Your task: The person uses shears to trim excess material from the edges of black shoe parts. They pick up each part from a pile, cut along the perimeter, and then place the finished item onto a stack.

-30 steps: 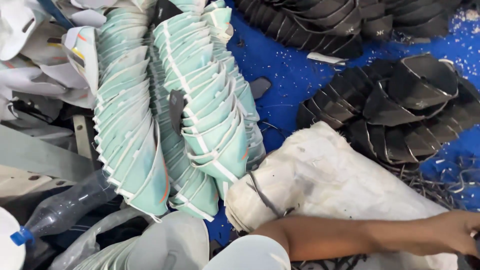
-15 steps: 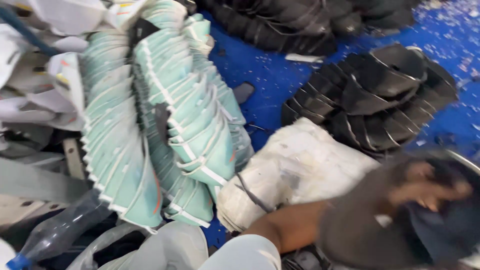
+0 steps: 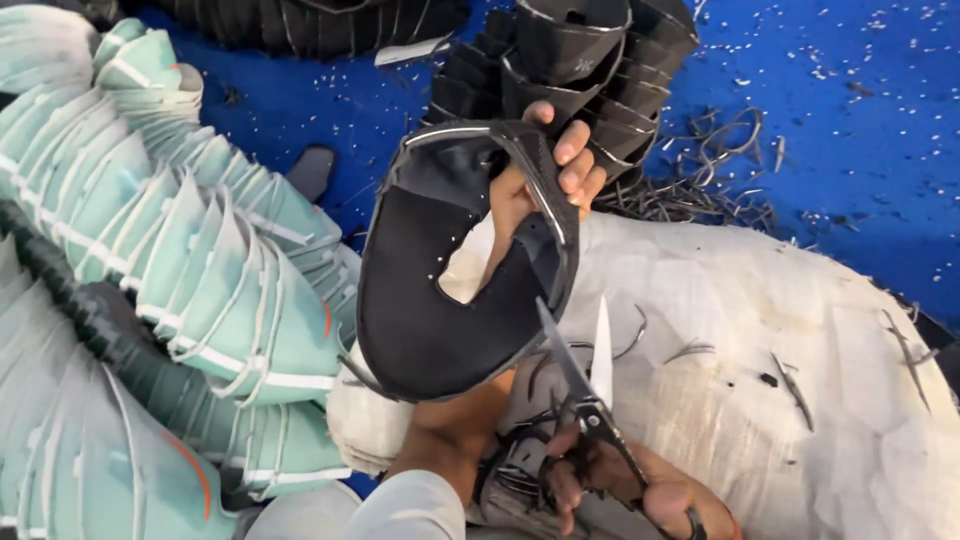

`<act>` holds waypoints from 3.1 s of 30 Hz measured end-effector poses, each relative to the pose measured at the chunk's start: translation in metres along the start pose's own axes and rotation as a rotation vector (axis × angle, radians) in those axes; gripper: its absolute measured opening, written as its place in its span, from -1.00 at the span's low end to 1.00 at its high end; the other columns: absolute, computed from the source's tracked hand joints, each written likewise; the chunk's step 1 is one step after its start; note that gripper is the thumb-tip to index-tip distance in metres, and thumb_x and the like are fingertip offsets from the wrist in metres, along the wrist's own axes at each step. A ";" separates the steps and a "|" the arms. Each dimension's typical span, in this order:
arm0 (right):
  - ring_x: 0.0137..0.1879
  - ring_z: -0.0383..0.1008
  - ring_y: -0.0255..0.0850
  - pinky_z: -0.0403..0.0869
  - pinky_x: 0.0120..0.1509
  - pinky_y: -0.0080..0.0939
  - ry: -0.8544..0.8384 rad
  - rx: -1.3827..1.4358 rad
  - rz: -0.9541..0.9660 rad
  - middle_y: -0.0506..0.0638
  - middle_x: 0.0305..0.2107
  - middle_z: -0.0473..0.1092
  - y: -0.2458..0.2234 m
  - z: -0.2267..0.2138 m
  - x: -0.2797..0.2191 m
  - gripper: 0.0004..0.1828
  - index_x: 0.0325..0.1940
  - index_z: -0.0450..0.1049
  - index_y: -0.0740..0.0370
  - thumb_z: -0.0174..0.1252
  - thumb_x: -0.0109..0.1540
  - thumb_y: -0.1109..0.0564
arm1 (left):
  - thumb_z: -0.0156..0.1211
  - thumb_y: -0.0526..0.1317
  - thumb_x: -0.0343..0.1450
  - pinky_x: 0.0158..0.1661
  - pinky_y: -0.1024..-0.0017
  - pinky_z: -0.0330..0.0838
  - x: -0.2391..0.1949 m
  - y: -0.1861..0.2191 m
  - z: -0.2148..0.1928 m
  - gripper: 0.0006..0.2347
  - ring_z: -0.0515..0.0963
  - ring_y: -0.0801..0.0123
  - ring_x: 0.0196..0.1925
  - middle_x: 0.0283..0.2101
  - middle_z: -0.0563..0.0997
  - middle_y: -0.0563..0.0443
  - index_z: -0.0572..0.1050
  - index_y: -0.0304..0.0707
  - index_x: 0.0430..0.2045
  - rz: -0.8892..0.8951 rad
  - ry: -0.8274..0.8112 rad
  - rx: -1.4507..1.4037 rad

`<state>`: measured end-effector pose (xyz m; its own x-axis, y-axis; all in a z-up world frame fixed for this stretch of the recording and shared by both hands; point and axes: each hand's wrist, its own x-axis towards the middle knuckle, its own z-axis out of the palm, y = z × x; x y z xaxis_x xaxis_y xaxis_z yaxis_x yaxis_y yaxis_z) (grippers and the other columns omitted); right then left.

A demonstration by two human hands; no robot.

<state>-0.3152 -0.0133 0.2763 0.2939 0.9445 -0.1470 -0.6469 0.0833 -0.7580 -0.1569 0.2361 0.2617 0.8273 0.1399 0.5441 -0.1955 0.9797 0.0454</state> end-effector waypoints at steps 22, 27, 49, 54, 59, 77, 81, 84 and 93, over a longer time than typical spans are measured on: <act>-0.17 0.43 -0.17 0.45 -0.04 -0.21 -0.015 -0.143 -0.221 0.10 -0.24 0.33 0.016 -0.019 0.011 -0.15 0.23 0.22 0.35 0.21 0.26 -0.41 | 0.19 -0.24 0.51 -0.19 0.27 0.51 0.024 -0.013 -0.002 -0.67 0.67 0.19 -0.15 -0.11 0.48 -0.08 0.36 -0.07 0.18 -0.352 -0.487 -0.108; -0.16 0.33 -0.17 0.39 -0.08 -0.21 0.096 -0.206 -0.389 0.11 -0.13 0.26 0.025 -0.025 0.011 -0.10 0.21 0.23 0.40 0.22 0.24 -0.46 | 0.03 -0.14 0.60 -0.26 0.16 0.52 0.018 -0.046 0.015 -0.74 0.66 0.00 -0.22 -0.18 0.49 -0.20 0.35 -0.27 0.10 -0.351 -0.543 -0.255; -0.29 0.39 -0.23 0.35 -0.17 -0.22 0.164 -0.182 -0.403 0.05 -0.36 0.35 0.061 -0.065 -0.016 -0.23 0.12 0.30 0.38 0.28 0.25 -0.35 | -0.02 -0.19 0.61 -0.33 0.11 0.54 0.009 -0.065 0.016 -0.83 0.66 -0.05 -0.35 -0.25 0.50 -0.23 0.36 -0.25 0.01 -0.594 -0.499 -0.272; -0.43 0.36 -0.20 0.36 -0.36 -0.21 0.321 -0.326 -0.241 0.03 -0.52 0.36 0.044 -0.060 -0.012 -0.23 0.05 0.33 0.43 0.38 0.16 -0.29 | 0.00 -0.14 0.58 -0.34 0.10 0.55 0.015 -0.060 0.012 -0.78 0.65 -0.05 -0.35 -0.26 0.49 -0.22 0.34 -0.27 0.00 -0.597 -0.472 -0.227; -0.18 0.45 -0.24 0.38 -0.05 -0.27 0.086 -0.340 -0.224 0.03 -0.30 0.41 0.002 -0.031 -0.003 -0.09 0.21 0.28 0.33 0.18 0.19 -0.52 | 0.00 -0.19 0.58 -0.19 0.02 0.55 0.032 -0.044 0.010 -0.81 0.65 -0.12 -0.22 -0.21 0.47 -0.25 0.33 -0.18 0.04 -0.770 -0.529 -0.152; -0.52 0.36 -0.26 0.34 -0.41 -0.25 0.278 -0.120 -0.539 0.02 -0.55 0.34 0.027 -0.047 -0.013 -0.50 0.02 0.34 0.46 0.39 0.27 0.04 | 0.46 -0.10 0.31 -0.09 0.34 0.53 0.009 -0.053 0.060 -0.54 0.61 0.25 -0.10 -0.09 0.50 -0.16 0.39 -0.33 -0.04 -0.621 -0.234 0.295; -0.47 0.41 -0.23 0.39 -0.43 -0.23 0.235 -0.066 -0.469 0.06 -0.51 0.37 0.007 -0.040 -0.009 -0.43 0.07 0.28 0.45 0.33 0.28 -0.05 | 0.35 -0.18 0.45 -0.16 0.20 0.62 0.001 -0.068 0.004 -0.69 0.65 -0.02 -0.11 -0.08 0.50 -0.24 0.40 -0.36 -0.07 -0.081 -0.266 0.248; -0.21 0.52 -0.14 0.43 -0.09 -0.16 0.078 -0.170 -0.346 0.12 -0.26 0.40 -0.005 -0.026 -0.006 -0.29 0.17 0.22 0.39 0.28 0.27 -0.23 | 0.37 -0.26 0.42 -0.19 0.20 0.61 0.014 -0.051 -0.011 -0.67 0.65 0.09 -0.19 -0.07 0.46 -0.13 0.36 -0.26 -0.02 -0.239 -0.539 0.271; -0.16 0.46 -0.09 0.42 -0.05 -0.10 0.104 -0.092 -0.277 0.19 -0.27 0.40 0.005 -0.029 -0.008 -0.03 0.20 0.29 0.46 0.24 0.17 -0.49 | 0.41 -0.23 0.38 -0.20 0.39 0.59 0.007 -0.029 0.038 -0.69 0.61 0.23 -0.25 -0.10 0.49 -0.18 0.43 -0.39 -0.13 -0.584 -0.484 0.328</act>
<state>-0.3010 -0.0293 0.2552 0.5237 0.8518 0.0128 -0.4674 0.2998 -0.8317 -0.1656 0.2037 0.2960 0.5394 -0.5295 0.6547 -0.0103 0.7734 0.6339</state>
